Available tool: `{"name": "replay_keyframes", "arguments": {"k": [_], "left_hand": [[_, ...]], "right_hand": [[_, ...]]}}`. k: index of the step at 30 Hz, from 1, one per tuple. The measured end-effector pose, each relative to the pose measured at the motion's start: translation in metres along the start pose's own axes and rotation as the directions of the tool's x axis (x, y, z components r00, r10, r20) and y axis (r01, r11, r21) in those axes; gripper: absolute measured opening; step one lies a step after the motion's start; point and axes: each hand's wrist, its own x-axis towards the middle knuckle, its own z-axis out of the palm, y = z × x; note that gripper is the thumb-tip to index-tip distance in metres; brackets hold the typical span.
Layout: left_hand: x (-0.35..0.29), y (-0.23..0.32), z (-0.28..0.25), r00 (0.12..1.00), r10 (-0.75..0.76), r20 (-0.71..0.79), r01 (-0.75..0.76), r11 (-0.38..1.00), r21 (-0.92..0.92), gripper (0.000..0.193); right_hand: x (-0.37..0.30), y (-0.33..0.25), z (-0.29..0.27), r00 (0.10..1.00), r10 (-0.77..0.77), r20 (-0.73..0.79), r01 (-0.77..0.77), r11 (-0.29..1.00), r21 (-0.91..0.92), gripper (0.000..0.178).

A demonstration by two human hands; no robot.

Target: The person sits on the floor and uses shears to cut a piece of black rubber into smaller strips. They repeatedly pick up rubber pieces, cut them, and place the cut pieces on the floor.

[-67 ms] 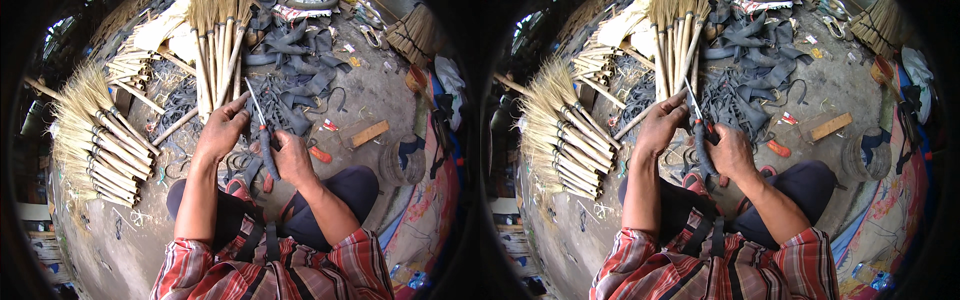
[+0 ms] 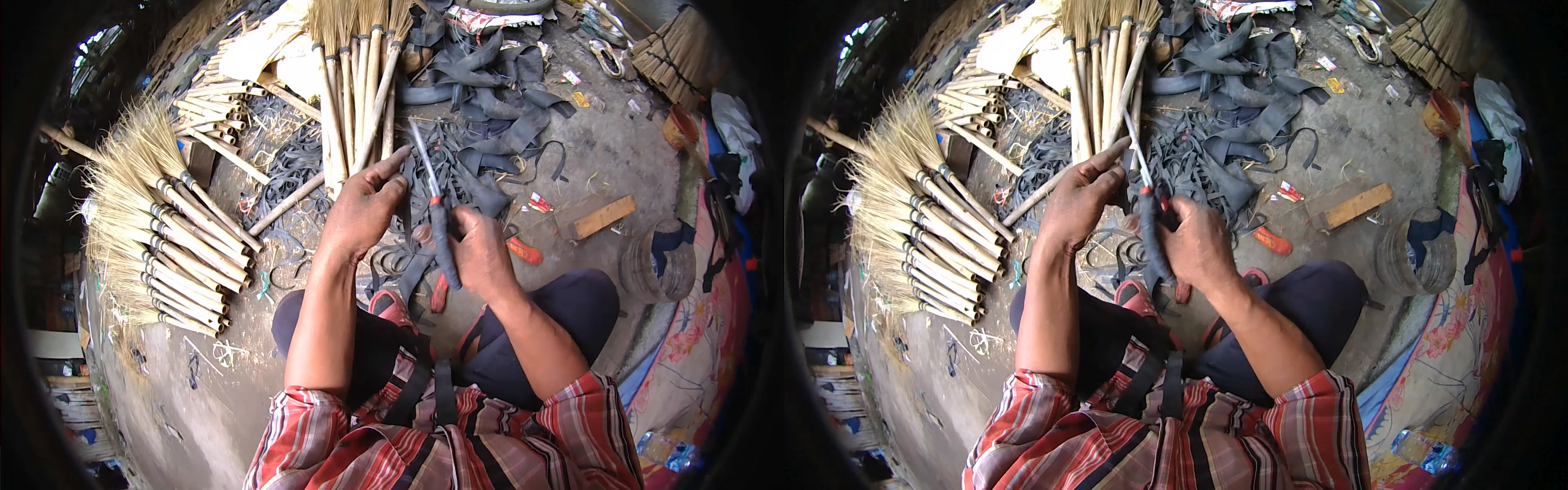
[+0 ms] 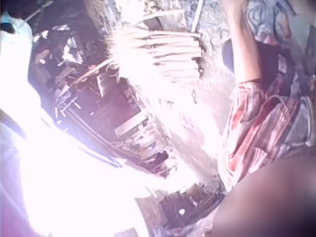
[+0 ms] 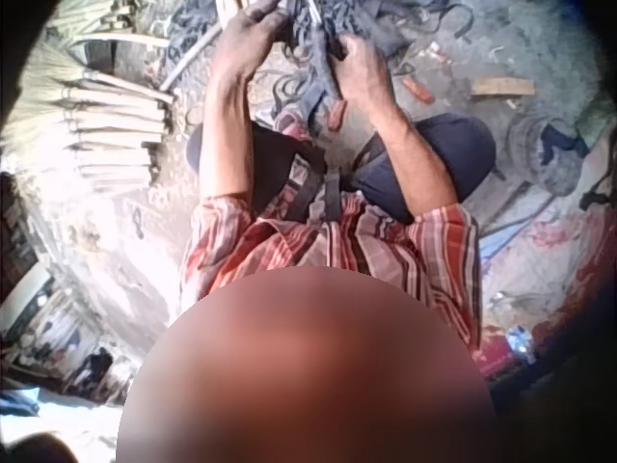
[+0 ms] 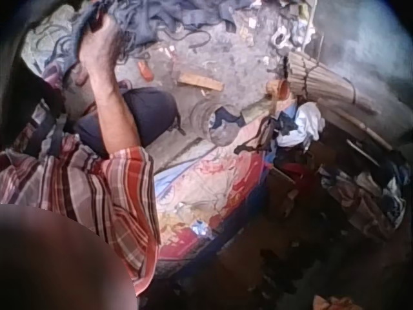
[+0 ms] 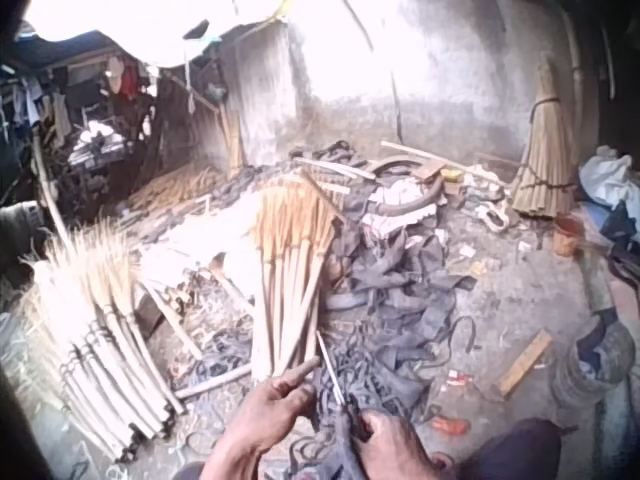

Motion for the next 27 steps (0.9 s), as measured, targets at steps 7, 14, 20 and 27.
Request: {"name": "replay_keyframes", "arguments": {"k": [7,14,20,27], "left_hand": [[0.016,-0.013,-0.011,0.959,0.101,-0.265,-0.089,0.994,0.058,0.059],[0.033,0.004,-0.023,0.966,-0.021,-0.257,-0.021,0.987,-0.161,0.05],[0.099,-0.013,-0.002,0.926,-0.017,-0.378,-0.139,0.914,-0.381,0.048],[0.239,-0.121,0.034,0.921,-0.277,-0.275,0.196,0.937,-0.29,0.044]], "right_hand": [[-0.006,-0.015,-0.078,0.985,0.058,-0.163,0.026,0.883,0.468,0.033],[0.016,-0.003,-0.161,0.983,0.137,-0.118,-0.136,0.991,0.02,0.031],[0.118,0.141,-0.149,0.944,0.329,-0.006,-0.324,0.927,-0.19,0.04],[0.209,0.26,-0.111,0.976,0.186,-0.109,-0.216,0.82,-0.529,0.041]]}}
